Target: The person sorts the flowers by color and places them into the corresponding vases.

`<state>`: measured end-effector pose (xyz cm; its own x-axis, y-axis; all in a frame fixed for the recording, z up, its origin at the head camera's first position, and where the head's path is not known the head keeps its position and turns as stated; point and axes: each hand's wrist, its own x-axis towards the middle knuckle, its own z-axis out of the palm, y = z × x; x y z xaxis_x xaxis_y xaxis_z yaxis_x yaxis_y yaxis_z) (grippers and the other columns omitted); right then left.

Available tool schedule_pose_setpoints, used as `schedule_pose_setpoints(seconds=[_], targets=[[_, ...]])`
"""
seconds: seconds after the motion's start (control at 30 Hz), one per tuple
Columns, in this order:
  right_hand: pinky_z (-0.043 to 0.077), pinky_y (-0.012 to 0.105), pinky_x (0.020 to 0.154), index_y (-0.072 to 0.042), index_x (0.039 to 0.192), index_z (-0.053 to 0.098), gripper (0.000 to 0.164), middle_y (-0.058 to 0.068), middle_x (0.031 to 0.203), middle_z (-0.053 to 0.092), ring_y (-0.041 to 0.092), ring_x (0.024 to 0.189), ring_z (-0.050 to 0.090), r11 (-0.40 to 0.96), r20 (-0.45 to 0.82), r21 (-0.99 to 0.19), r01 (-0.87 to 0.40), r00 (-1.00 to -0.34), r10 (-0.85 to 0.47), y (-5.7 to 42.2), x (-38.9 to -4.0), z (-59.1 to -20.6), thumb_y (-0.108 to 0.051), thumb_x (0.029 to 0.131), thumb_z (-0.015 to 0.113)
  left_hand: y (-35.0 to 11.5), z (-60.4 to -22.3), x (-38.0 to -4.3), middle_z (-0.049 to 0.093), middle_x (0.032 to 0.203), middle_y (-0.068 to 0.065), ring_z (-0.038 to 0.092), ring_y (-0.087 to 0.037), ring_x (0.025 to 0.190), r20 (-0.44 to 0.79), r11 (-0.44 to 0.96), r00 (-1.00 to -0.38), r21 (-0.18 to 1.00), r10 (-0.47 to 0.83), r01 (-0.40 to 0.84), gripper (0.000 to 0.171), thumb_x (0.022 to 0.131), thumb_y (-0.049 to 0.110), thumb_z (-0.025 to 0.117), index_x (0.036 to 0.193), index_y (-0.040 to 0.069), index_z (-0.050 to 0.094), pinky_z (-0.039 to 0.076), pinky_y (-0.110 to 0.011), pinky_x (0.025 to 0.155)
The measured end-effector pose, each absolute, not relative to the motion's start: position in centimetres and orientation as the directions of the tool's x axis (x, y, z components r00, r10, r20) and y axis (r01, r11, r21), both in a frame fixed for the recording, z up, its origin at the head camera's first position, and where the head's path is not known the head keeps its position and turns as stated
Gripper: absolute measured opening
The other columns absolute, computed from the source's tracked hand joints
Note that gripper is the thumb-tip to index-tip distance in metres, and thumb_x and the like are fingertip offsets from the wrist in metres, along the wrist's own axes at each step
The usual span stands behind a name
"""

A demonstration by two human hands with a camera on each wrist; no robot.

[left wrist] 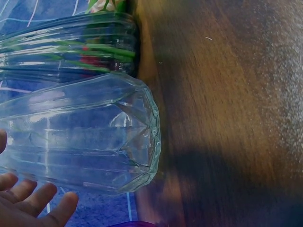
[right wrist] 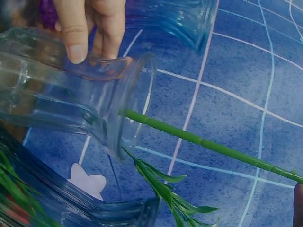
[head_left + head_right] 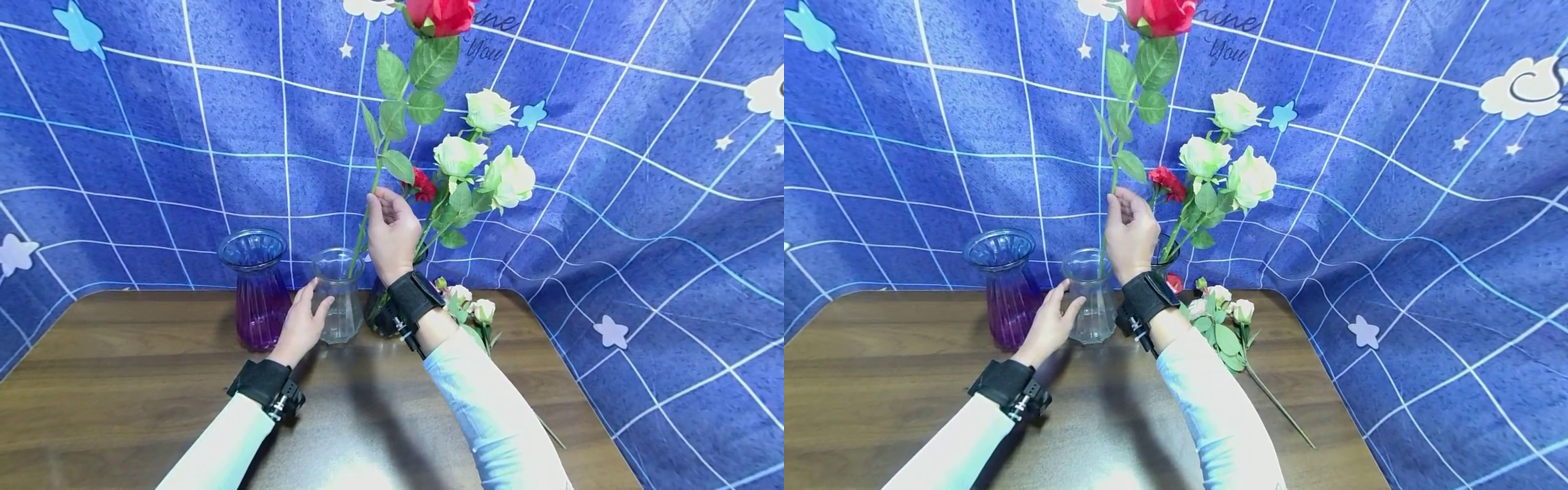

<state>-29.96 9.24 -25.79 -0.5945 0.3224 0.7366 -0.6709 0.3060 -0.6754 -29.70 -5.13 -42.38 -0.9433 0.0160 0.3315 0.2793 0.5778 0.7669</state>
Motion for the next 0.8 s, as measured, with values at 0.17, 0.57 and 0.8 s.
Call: schedule_pose_setpoints(seconds=[0.17,0.57,0.8], targets=[[0.053,0.021,0.068,0.003,0.099,0.068,0.019,0.016,0.088,0.071,0.024,0.075,0.066,0.355,0.734,-0.679,-0.643,-0.602,0.314,9.2,-30.1,-26.4,-0.013,0.089,0.063,-5.1,-42.6,-29.8,0.037,0.143,-0.025,0.037,-0.038,0.133,0.336,0.577,-0.942,0.766,0.017,0.284,0.058,0.096,0.026,0.052,0.142,-0.004,0.032,0.03,-0.047,0.111],[0.051,0.022,0.066,0.002,0.099,0.067,0.018,0.015,0.086,0.071,0.024,0.073,0.065,0.409,0.722,-0.687,-0.601,-0.627,0.291,9.2,-30.4,-27.9,-0.012,0.09,0.062,-5.2,-42.7,-30.1,0.037,0.144,-0.023,0.037,-0.036,0.134,0.331,0.578,-0.944,0.768,0.013,0.277,0.058,0.097,0.028,0.051,0.143,-0.002,0.032,0.03,-0.047,0.111],[0.052,0.023,0.065,0.002,0.1,0.067,0.018,0.015,0.085,0.07,0.024,0.073,0.065,0.419,0.701,-0.704,-0.573,-0.653,0.286,9.3,-30.7,-29.2,-0.012,0.09,0.061,-5.0,-42.9,-30.1,0.037,0.144,-0.022,0.036,-0.035,0.134,0.325,0.58,-0.946,0.77,0.0,0.265,0.059,0.097,0.029,0.051,0.143,-0.001,0.032,0.029,-0.047,0.111]])
